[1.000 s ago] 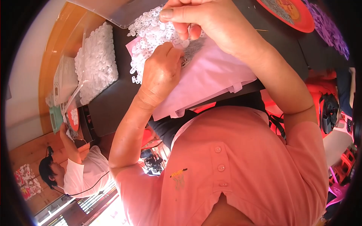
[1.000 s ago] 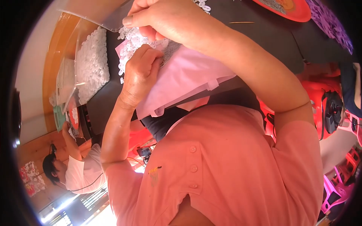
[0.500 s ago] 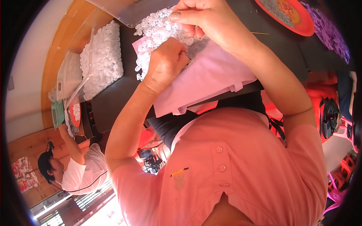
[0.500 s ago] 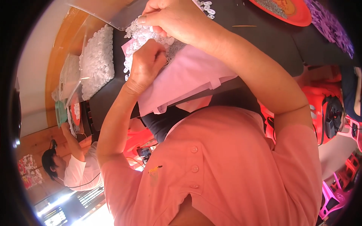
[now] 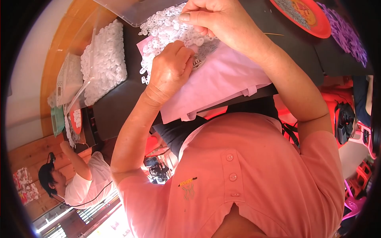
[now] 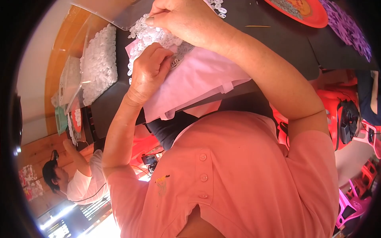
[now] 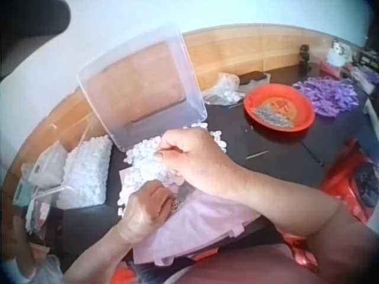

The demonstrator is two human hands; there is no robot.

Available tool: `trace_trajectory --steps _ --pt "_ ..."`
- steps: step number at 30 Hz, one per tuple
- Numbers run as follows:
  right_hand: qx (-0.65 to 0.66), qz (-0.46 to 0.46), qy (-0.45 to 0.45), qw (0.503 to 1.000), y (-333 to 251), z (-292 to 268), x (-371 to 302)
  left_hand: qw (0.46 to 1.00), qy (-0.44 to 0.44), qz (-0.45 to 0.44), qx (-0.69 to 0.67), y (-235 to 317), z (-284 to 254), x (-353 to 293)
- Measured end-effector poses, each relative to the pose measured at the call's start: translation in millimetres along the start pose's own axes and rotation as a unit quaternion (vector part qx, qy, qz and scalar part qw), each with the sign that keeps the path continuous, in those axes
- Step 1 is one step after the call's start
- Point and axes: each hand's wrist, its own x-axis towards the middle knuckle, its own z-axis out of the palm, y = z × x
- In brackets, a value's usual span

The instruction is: Manually joining small white plastic ring-like components together on a workbench.

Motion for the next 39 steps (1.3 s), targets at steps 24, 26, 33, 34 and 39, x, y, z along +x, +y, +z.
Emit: trace_trajectory --steps 24,26,33,34,39 --pt "0.01 -0.035 0.007 0.999 7 2 1 0.999 0.022 -0.021 0.038 -13 9 15" --pt "0.018 -0.025 0.005 1.0 5 1 1 0.998 0.014 -0.008 0.058 -14 10 16" --pt "-0.077 -0.11 0.023 0.991 5 0 1 0.986 -0.036 0.084 0.141 -20 7 25" --pt "-0.076 -0.11 0.022 0.991 4 0 1 0.986 -0.036 0.083 0.143 -21 8 26" --pt "-0.046 -0.128 0.045 0.99 11 1 6 0.997 0.026 0.061 0.037 -30 9 21"
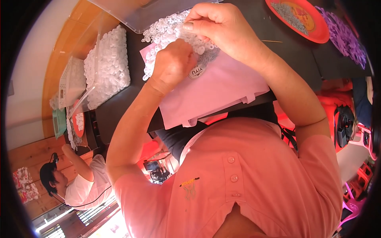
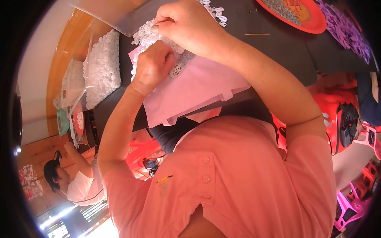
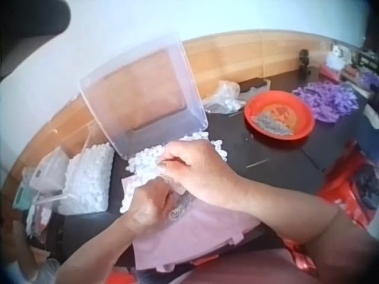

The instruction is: Manually joining small white plastic ring-like components together on a workbench.

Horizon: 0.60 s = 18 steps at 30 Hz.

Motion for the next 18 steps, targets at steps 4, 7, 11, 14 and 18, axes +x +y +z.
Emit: trace_trajectory --steps 4,7,11,14,18 --pt "-0.102 -0.067 -0.003 0.992 7 -5 -3 0.847 0.012 -0.375 -0.377 21 -33 5" --pt "-0.098 0.011 -0.078 0.992 6 -3 -6 0.753 0.049 -0.43 -0.496 26 -51 6" --pt "-0.015 -0.05 -0.103 0.993 10 7 -8 0.679 0.053 -0.443 -0.583 31 -56 -2" --pt "-0.021 -0.072 -0.143 0.987 10 11 -9 0.66 0.057 -0.449 -0.6 31 -58 -5" --pt "0.022 -0.01 -0.148 0.989 7 14 -10 0.641 0.057 -0.444 -0.624 29 -56 -8"
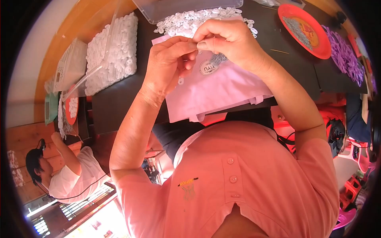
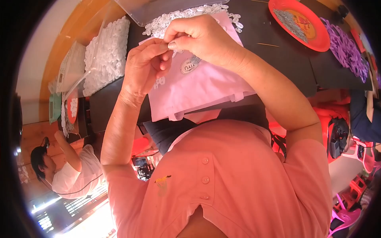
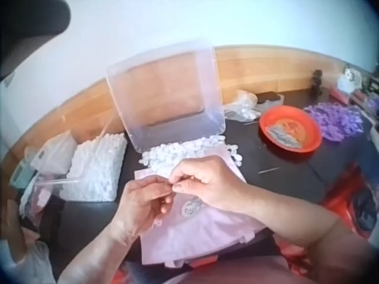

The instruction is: Manually joining small white plastic ring-like components together on a workbench.

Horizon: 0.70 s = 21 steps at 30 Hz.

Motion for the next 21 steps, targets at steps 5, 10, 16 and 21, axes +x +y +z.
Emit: trace_trajectory --steps 5,10,16,21 --pt "0.025 0.038 0.022 0.999 0 2 -2 1.0 -0.016 -0.001 -0.02 5 3 -4" --pt "0.094 0.055 0.04 0.993 -4 9 -1 1.0 -0.009 0.014 -0.012 7 5 -5" --pt "0.142 0.106 0.061 0.982 -6 12 -1 0.998 -0.031 0.019 -0.044 3 6 -3" --pt "0.145 0.13 0.086 0.977 -3 8 -4 0.979 0.04 0.085 0.183 1 -1 -12"
